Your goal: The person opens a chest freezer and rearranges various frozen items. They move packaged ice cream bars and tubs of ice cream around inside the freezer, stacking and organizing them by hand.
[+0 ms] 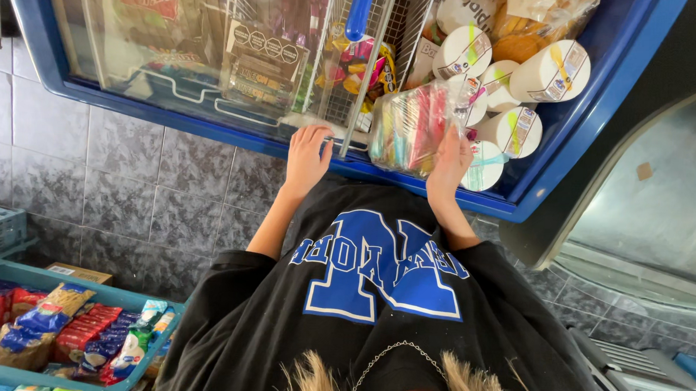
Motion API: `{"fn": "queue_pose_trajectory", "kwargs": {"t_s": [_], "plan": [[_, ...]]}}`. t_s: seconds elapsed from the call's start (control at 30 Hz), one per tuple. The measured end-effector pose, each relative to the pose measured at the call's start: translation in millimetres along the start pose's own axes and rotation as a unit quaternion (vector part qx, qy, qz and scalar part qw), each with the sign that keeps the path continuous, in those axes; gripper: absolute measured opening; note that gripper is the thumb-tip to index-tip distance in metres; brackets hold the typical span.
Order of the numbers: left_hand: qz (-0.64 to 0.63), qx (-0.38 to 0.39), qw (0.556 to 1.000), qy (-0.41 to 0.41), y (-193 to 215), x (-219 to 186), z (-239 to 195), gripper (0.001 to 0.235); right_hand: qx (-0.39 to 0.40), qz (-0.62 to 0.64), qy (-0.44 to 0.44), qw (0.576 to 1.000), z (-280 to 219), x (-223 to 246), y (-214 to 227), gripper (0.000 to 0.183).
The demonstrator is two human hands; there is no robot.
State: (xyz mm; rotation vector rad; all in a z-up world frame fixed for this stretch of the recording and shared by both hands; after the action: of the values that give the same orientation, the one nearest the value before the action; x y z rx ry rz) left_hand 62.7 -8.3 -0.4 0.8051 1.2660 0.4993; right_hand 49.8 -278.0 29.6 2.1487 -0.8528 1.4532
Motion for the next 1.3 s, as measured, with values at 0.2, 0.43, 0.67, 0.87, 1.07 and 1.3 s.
{"fn": "queue_pose_trajectory", "kwargs": {"t_s": [0.2,0.43,0.67,0.87,1.07,1.3], "plan": [[0.011,0.005,0.999,-0.029,-18.2,-1.5,-17.4,0.008,0.067,-0.034,0.013,0.997,16.1,-15.0,-20.6,0.035],[-0.039,-0.064,0.993,-0.089,-19.9,-18.5,-17.2,0.003,0.17,-0.045,0.022,0.984,59.8,-29.9,-47.8,0.038],[-0.109,-0.057,0.986,-0.11,-19.0,-14.6,-4.4,0.028,0.212,0.065,-0.112,0.969,65.2,-56.2,-89.0,0.038],[-0.094,-0.069,0.987,-0.109,-21.9,-16.5,-4.1,0.035,0.376,0.175,-0.223,0.882,86.2,-104.4,-112.3,0.048],[-0.024,-0.094,0.989,-0.116,-29.2,-16.5,-4.0,0.043,0.466,0.211,-0.321,0.797,82.1,-122.6,-125.3,0.045],[0.013,-0.11,0.984,-0.138,-31.5,-15.4,-6.1,0.046,0.435,0.086,-0.327,0.835,77.7,-134.8,-134.0,0.024]]}}
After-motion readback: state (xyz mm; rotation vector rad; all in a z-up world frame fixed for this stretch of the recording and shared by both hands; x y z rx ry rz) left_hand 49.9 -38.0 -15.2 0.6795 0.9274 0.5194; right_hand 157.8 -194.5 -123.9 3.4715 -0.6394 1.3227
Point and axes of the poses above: each hand's wrist, its own z-axis towards the middle knuckle, its own y-axis out of the back of the hand, x = y × z, the point moved 7 cm from there along z, towards the middle knuckle, and after that the axes turned 2 degrees about -z, right-handed, at the moved point
